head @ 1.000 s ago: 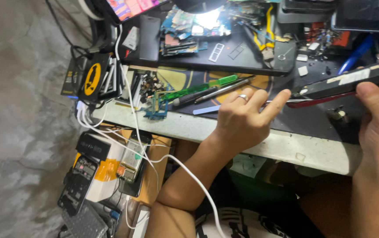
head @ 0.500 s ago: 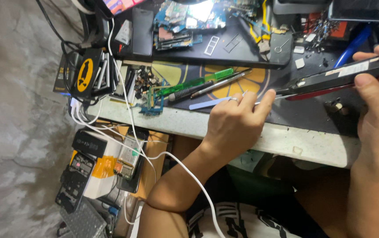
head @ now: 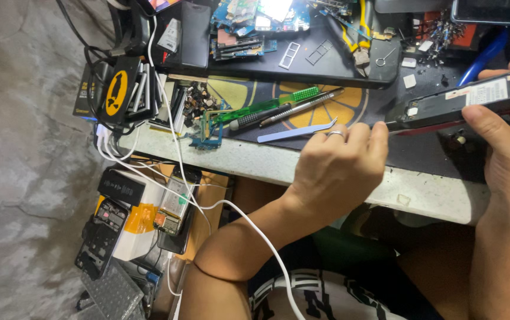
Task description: The person uses a metal prying tool to open the back cover of a red feature phone, then removes the battery and keypad assembly. The person repeats the process on a black feature phone, prying open the back and removing the battery and keypad.
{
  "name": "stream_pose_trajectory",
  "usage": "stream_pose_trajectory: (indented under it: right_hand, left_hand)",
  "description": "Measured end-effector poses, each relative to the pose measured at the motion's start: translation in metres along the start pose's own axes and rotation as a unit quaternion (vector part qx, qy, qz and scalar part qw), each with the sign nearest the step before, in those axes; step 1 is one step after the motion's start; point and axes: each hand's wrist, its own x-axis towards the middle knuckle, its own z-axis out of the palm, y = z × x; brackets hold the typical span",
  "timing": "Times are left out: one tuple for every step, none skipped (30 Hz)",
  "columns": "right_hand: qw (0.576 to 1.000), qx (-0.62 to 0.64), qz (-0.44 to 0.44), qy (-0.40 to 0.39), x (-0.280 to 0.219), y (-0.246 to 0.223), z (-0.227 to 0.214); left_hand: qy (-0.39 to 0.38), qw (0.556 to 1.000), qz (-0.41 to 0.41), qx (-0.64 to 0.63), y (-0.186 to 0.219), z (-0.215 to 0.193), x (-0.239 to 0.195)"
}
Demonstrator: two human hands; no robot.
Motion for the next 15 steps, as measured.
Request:
stream_pose_trajectory:
  right_hand:
    - [1.000, -0.005, 0.002, 0.004, 0.000, 0.001, 0.000]
    - [1.000, -0.008, -0.003, 0.006, -0.001, 0.003, -0.001]
    - [1.000, -0.012, -0.007, 0.010, -0.002, 0.005, -0.002]
    - [1.000, -0.014, -0.018, 0.014, -0.006, 0.008, -0.003]
    - [0.999, -0.024, -0.024, 0.013, -0.008, 0.010, -0.004]
    - [0.999, -0.035, -0.029, 0.012, -0.009, 0.013, -0.005]
    - [0.998, -0.054, -0.029, 0.005, -0.010, 0.014, -0.007]
    - [0.998, -0.055, -0.024, 0.007, -0.009, 0.016, -0.008]
    - [0.998, -0.055, -0.020, 0.009, -0.009, 0.017, -0.008]
    - [0.999, -0.038, -0.012, 0.018, -0.008, 0.019, -0.008]
    - [0.999, -0.028, -0.009, 0.023, -0.007, 0.020, -0.008]
    - [0.999, -0.019, -0.007, 0.029, -0.005, 0.021, -0.008]
    - [0.999, -0.017, -0.009, 0.031, -0.004, 0.022, -0.007]
    - [0.999, -0.022, -0.010, 0.035, -0.005, 0.023, -0.007]
    - [0.999, -0.028, -0.011, 0.039, -0.005, 0.024, -0.008]
  left_hand:
    - [-0.007, 1.000, -0.003, 0.003, 0.002, 0.001, 0.002]
    - [-0.013, 1.000, -0.005, 0.007, 0.003, 0.001, 0.004]
    - [-0.013, 1.000, 0.000, 0.020, 0.003, 0.002, 0.005]
    - [-0.013, 0.999, 0.006, 0.033, 0.004, 0.004, 0.006]
    - [-0.013, 0.999, 0.012, 0.046, 0.005, 0.005, 0.007]
    - [0.002, 0.998, 0.015, 0.068, 0.007, 0.006, 0.007]
    - [0.016, 0.996, 0.018, 0.091, 0.011, 0.006, 0.005]
    - [0.030, 0.993, 0.021, 0.114, 0.015, 0.007, 0.004]
    - [0.033, 0.991, 0.025, 0.129, 0.020, 0.007, 0.001]
    - [0.036, 0.988, 0.029, 0.145, 0.025, 0.008, -0.001]
    - [0.039, 0.986, 0.034, 0.160, 0.030, 0.009, -0.003]
    - [0.042, 0.986, 0.029, 0.161, 0.033, 0.011, -0.004]
    - [0.045, 0.985, 0.025, 0.162, 0.036, 0.013, -0.005]
    - [0.047, 0.985, 0.021, 0.163, 0.039, 0.015, -0.005]
    - [0.051, 0.983, 0.015, 0.174, 0.043, 0.017, -0.006]
